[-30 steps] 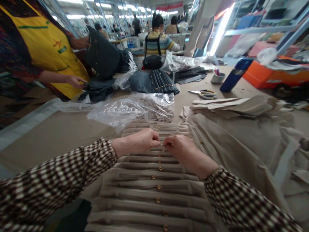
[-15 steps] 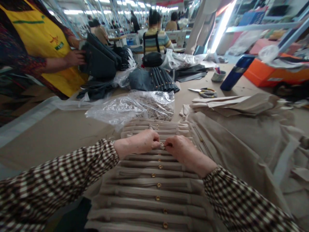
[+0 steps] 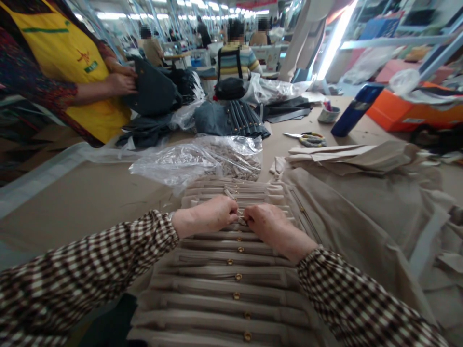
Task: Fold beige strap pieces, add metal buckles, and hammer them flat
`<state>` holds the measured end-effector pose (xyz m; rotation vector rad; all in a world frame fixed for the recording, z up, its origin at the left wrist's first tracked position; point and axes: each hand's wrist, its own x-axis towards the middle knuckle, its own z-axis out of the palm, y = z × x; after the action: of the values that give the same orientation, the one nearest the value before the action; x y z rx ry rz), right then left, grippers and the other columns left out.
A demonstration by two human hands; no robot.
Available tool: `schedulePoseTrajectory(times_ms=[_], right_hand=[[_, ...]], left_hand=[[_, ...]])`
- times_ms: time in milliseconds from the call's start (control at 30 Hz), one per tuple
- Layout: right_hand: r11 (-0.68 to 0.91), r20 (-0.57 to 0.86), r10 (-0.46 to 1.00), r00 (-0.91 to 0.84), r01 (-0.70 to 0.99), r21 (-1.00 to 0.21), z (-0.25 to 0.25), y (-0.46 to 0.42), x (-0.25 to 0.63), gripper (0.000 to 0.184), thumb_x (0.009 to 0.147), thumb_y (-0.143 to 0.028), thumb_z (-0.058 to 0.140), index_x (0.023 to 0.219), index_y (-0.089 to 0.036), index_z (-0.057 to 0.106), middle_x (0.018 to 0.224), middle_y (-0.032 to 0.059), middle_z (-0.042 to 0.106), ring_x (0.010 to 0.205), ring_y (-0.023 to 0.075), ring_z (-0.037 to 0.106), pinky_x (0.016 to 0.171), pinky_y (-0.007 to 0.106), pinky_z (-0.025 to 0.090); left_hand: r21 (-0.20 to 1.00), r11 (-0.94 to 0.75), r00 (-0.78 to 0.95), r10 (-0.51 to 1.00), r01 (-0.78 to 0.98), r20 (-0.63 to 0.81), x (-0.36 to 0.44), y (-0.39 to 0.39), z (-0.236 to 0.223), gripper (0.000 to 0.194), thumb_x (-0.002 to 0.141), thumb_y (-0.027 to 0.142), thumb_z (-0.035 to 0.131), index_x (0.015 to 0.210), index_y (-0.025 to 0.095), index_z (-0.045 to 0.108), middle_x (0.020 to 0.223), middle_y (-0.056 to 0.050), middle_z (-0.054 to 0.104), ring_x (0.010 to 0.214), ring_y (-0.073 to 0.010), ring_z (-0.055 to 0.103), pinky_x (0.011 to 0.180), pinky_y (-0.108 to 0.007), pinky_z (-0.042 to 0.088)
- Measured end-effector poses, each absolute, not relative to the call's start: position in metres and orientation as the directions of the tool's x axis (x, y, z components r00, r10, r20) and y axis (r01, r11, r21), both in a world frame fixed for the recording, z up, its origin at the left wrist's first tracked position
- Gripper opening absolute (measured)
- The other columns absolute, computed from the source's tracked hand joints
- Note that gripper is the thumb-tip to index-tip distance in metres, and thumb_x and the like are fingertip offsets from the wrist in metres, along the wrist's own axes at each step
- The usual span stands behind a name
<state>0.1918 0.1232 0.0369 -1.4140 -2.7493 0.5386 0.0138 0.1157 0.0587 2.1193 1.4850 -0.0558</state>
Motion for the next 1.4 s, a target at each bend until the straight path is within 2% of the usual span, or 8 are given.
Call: schedulePoseTrajectory(times_ms=[233,333,500,667,800,900,1133,1400], right_hand=[[0.536,-0.119,0.793,-0.598,0.777,-0.331,0.037,0.126,0.196,0.015,0.08,-0.015,0.054,0.072,-0.021,0.065,0.067,0.0005,0.065,0.059,0.0124,0.049,0.054,0.026,0.024],[0.557,0.067,0.797,-0.6,0.689,-0.463,0.04,0.127,0.197,0.013,0.081,-0.015,0.054,0.074,-0.02,0.064,0.067,-0.0004,0.063,0.06,0.0116,0.05,0.057,0.024,0.029],[0.591,0.311,0.772,-0.554,0.445,-0.673,0.048,0.111,0.177,0.013,0.085,-0.03,0.059,0.088,-0.019,0.065,0.066,-0.0022,0.06,0.055,0.0098,0.047,0.053,0.021,0.034],[0.487,0.26,0.846,-0.465,0.477,-0.731,0.041,0.103,0.162,0.021,0.075,-0.031,0.069,0.091,-0.02,0.063,0.065,-0.0032,0.061,0.054,0.0102,0.048,0.053,0.022,0.036],[0.397,0.207,0.831,-0.516,0.291,-0.87,0.032,0.108,0.163,0.016,0.079,-0.024,0.056,0.092,-0.019,0.065,0.074,0.0008,0.069,0.064,0.0127,0.059,0.06,0.022,0.045],[0.397,0.201,0.841,-0.502,0.32,-0.86,0.029,0.111,0.165,0.019,0.078,-0.021,0.053,0.089,-0.018,0.067,0.071,0.0016,0.069,0.062,0.0128,0.058,0.059,0.023,0.045],[0.12,-0.003,0.869,-0.495,0.217,-0.969,0.036,0.118,0.178,0.022,0.071,-0.038,0.062,0.076,-0.017,0.068,0.055,-0.0017,0.055,0.051,0.0111,0.048,0.049,0.023,0.039],[0.03,-0.116,0.855,-0.505,0.272,-0.962,0.038,0.114,0.198,0.026,0.07,-0.041,0.065,0.075,-0.016,0.066,0.059,-0.0014,0.055,0.056,0.011,0.048,0.051,0.023,0.038]], left_hand=[[0.478,-0.179,0.363,0.873,0.86,-0.327,0.002,0.117,0.053,0.016,0.08,0.024,0.06,0.068,0.015,0.066,0.059,0.0,0.055,0.06,-0.0133,0.051,0.057,-0.024,0.035],[0.607,-0.031,0.313,0.877,0.794,-0.364,-0.001,0.115,0.067,0.02,0.084,0.03,0.058,0.07,0.016,0.062,0.056,0.004,0.048,0.053,-0.0103,0.046,0.052,-0.023,0.032],[0.83,0.483,0.264,0.793,0.278,-0.55,0.004,0.112,0.086,0.011,0.084,0.024,0.057,0.077,0.016,0.058,0.061,0.005,0.05,0.046,-0.0056,0.041,0.044,-0.017,0.032],[0.811,0.583,0.266,0.774,0.052,-0.574,0.008,0.112,0.08,0.01,0.085,0.018,0.054,0.077,0.014,0.058,0.065,0.002,0.056,0.045,-0.0045,0.045,0.042,-0.015,0.034],[0.796,0.6,0.245,0.763,0.075,-0.598,0.006,0.109,0.075,0.011,0.087,0.023,0.056,0.078,0.015,0.057,0.057,0.005,0.051,0.039,-0.0038,0.043,0.038,-0.014,0.027],[0.797,0.59,0.232,0.763,0.132,-0.604,0.002,0.105,0.073,0.014,0.087,0.028,0.058,0.08,0.016,0.056,0.057,0.006,0.048,0.037,-0.0045,0.042,0.035,-0.015,0.021],[0.8,0.556,0.263,0.756,0.225,-0.599,-0.003,0.1,0.074,0.035,0.073,0.047,0.074,0.083,0.018,0.057,0.06,0.009,0.046,0.046,-0.0042,0.045,0.046,-0.016,0.035],[0.762,0.428,0.277,0.752,0.486,-0.599,0.005,0.099,0.085,0.016,0.078,0.031,0.065,0.076,0.016,0.059,0.055,0.008,0.044,0.041,-0.0053,0.04,0.041,-0.019,0.031]])
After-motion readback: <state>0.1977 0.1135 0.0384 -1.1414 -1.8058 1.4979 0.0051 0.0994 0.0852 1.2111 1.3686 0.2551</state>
